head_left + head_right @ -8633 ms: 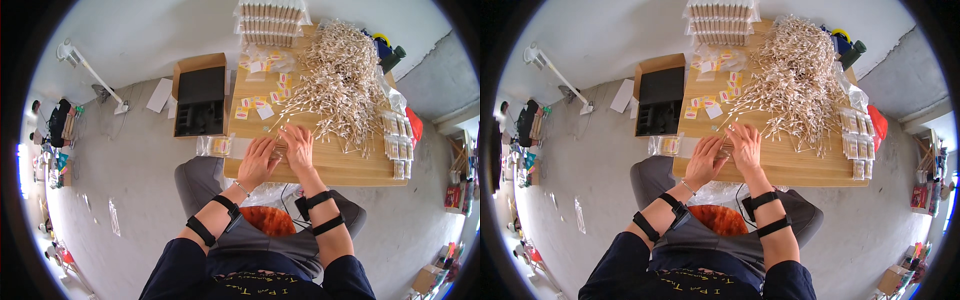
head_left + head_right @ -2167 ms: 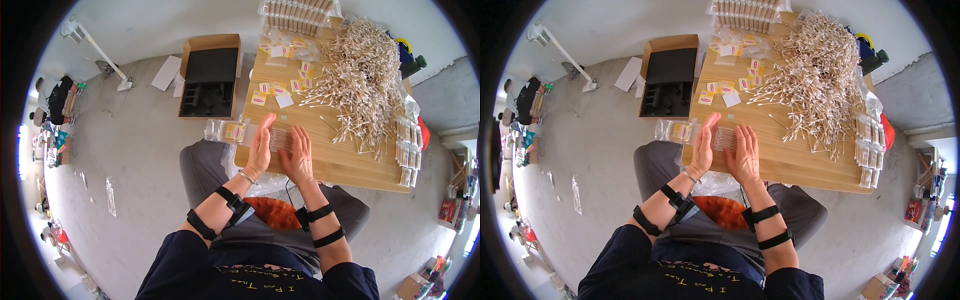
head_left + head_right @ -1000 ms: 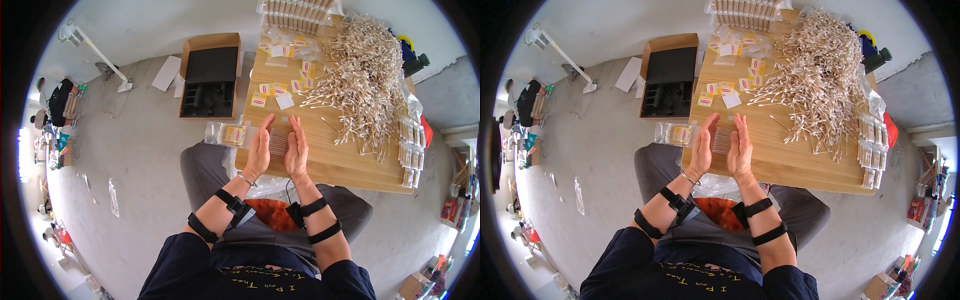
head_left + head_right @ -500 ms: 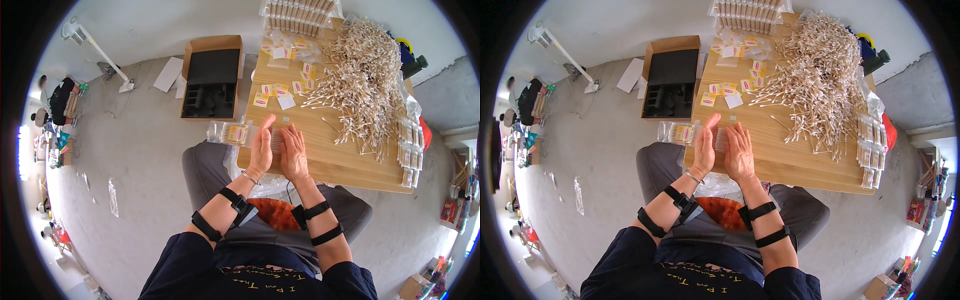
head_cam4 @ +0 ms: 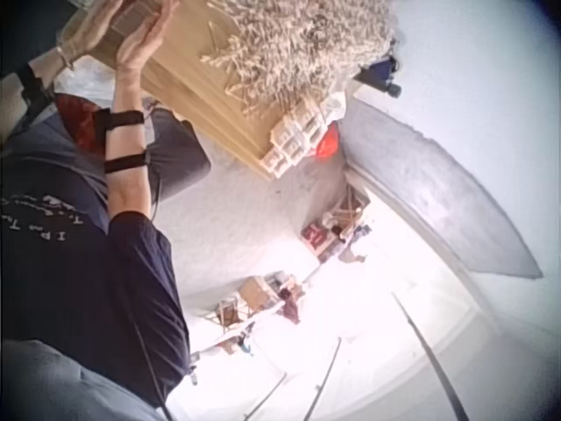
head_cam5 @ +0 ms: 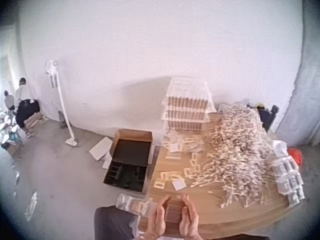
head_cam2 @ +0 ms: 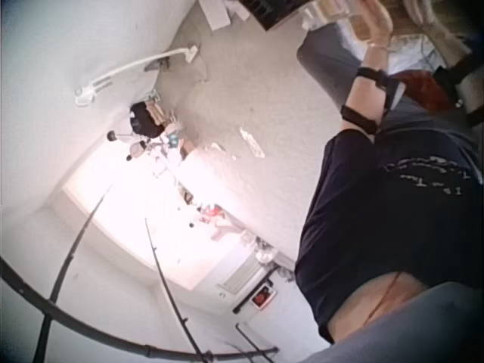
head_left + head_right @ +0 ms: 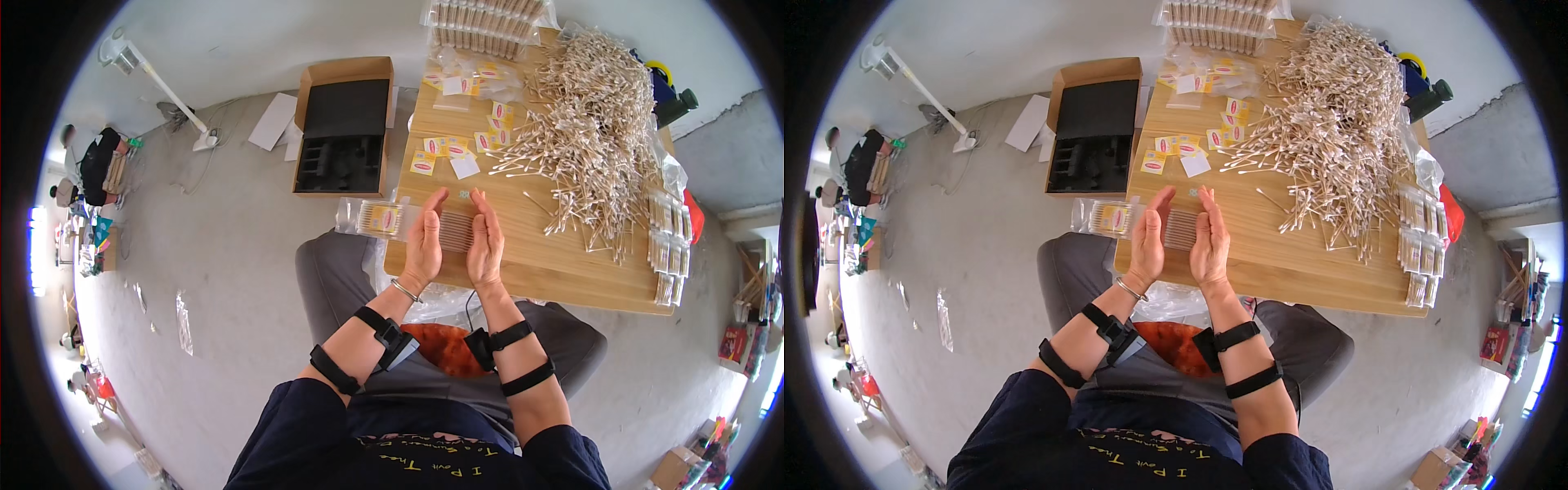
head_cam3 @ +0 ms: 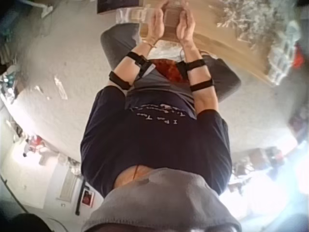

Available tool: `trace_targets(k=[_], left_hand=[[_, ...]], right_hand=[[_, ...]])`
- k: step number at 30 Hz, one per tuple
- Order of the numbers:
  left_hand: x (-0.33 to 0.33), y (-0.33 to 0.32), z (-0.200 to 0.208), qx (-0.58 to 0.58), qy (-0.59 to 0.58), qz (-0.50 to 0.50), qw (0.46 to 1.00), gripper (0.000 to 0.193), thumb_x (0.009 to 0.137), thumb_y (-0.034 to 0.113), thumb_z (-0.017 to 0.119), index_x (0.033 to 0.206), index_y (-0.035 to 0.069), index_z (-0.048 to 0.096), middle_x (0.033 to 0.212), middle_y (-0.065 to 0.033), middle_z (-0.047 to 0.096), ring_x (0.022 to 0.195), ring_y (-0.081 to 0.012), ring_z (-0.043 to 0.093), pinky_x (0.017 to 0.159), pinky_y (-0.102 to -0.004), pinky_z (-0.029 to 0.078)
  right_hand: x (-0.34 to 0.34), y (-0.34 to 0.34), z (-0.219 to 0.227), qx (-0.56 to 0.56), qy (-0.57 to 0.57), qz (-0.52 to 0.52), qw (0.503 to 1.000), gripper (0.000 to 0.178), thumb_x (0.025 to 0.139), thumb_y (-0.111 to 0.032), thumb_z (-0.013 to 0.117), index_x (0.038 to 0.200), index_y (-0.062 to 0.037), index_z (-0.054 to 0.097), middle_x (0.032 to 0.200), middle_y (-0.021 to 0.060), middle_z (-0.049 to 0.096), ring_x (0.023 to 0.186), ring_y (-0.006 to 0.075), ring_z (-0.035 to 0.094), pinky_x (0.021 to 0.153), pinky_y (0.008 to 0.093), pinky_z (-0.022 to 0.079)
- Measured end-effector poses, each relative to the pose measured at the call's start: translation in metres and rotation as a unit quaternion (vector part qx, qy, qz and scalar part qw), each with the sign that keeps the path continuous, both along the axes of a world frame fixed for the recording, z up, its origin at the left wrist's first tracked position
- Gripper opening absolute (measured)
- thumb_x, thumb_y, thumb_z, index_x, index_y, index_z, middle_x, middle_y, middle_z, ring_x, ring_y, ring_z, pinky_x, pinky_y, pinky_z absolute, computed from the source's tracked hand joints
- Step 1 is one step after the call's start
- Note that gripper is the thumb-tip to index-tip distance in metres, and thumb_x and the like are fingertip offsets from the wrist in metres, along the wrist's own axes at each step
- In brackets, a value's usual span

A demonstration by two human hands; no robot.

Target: Organizing and placing a bundle of swabs into a plastic bag.

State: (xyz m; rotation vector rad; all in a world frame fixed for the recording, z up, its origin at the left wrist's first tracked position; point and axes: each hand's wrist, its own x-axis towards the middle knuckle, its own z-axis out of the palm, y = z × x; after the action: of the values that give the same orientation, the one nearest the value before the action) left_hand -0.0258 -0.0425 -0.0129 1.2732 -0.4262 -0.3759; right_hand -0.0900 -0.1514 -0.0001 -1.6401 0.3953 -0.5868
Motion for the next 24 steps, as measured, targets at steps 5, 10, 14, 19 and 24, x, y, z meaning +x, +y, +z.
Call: trace_targets(k=[5,10,14,19,24], left_hand=[[-0.001,-0.001,0.003,-0.044,0.053,0.020,0.997,0.070,0.108,0.052,0.033,0.149,-0.004,0.040,0.154,-0.0164,0.043,0.146,-0.0250,0.037,0.123,-0.0375,0.026],[0.000,0.000,0.004,-0.009,0.013,0.019,1.000,0.067,0.109,0.049,0.032,0.149,-0.004,0.041,0.153,-0.0180,0.045,0.145,-0.0258,0.038,0.121,-0.0374,0.027],[-0.002,-0.004,0.003,-0.017,0.024,0.021,0.999,0.065,0.110,0.047,0.032,0.148,-0.004,0.043,0.152,-0.0179,0.047,0.144,-0.0261,0.040,0.120,-0.0383,0.029],[0.003,0.000,0.003,-0.014,0.034,-0.010,0.999,0.067,0.109,0.050,0.031,0.151,-0.003,0.038,0.157,-0.0182,0.040,0.148,-0.0264,0.033,0.124,-0.0399,0.021],[0.000,0.011,0.006,0.054,-0.054,0.021,0.997,0.054,0.109,0.038,0.042,0.144,-0.002,0.047,0.150,-0.0188,0.046,0.143,-0.0303,0.040,0.119,-0.0397,0.029]], right_hand=[[-0.021,-0.017,0.001,-0.059,-0.005,0.007,0.998,0.047,0.106,-0.009,0.041,0.152,0.0027,0.037,0.160,0.0205,0.036,0.153,0.0347,0.023,0.123,0.0406,0.019],[-0.043,-0.013,0.007,-0.382,0.175,0.080,0.904,0.074,0.098,-0.028,0.057,0.154,0.0088,0.025,0.163,0.0283,0.021,0.154,0.0411,0.014,0.126,0.0465,0.013],[-0.040,0.004,0.009,-0.502,0.236,0.128,0.822,0.087,0.096,-0.049,0.055,0.152,0.0112,0.027,0.163,0.0291,0.021,0.154,0.0406,0.016,0.125,0.0491,0.013],[-0.037,0.008,0.006,-0.529,0.248,0.117,0.803,0.093,0.094,-0.057,0.054,0.152,0.0110,0.029,0.162,0.0293,0.022,0.153,0.0406,0.017,0.125,0.0497,0.013],[-0.034,0.011,0.011,-0.530,0.241,0.115,0.805,0.105,0.086,-0.065,0.060,0.152,0.0105,0.029,0.161,0.0288,0.024,0.153,0.0405,0.018,0.125,0.0492,0.013]])
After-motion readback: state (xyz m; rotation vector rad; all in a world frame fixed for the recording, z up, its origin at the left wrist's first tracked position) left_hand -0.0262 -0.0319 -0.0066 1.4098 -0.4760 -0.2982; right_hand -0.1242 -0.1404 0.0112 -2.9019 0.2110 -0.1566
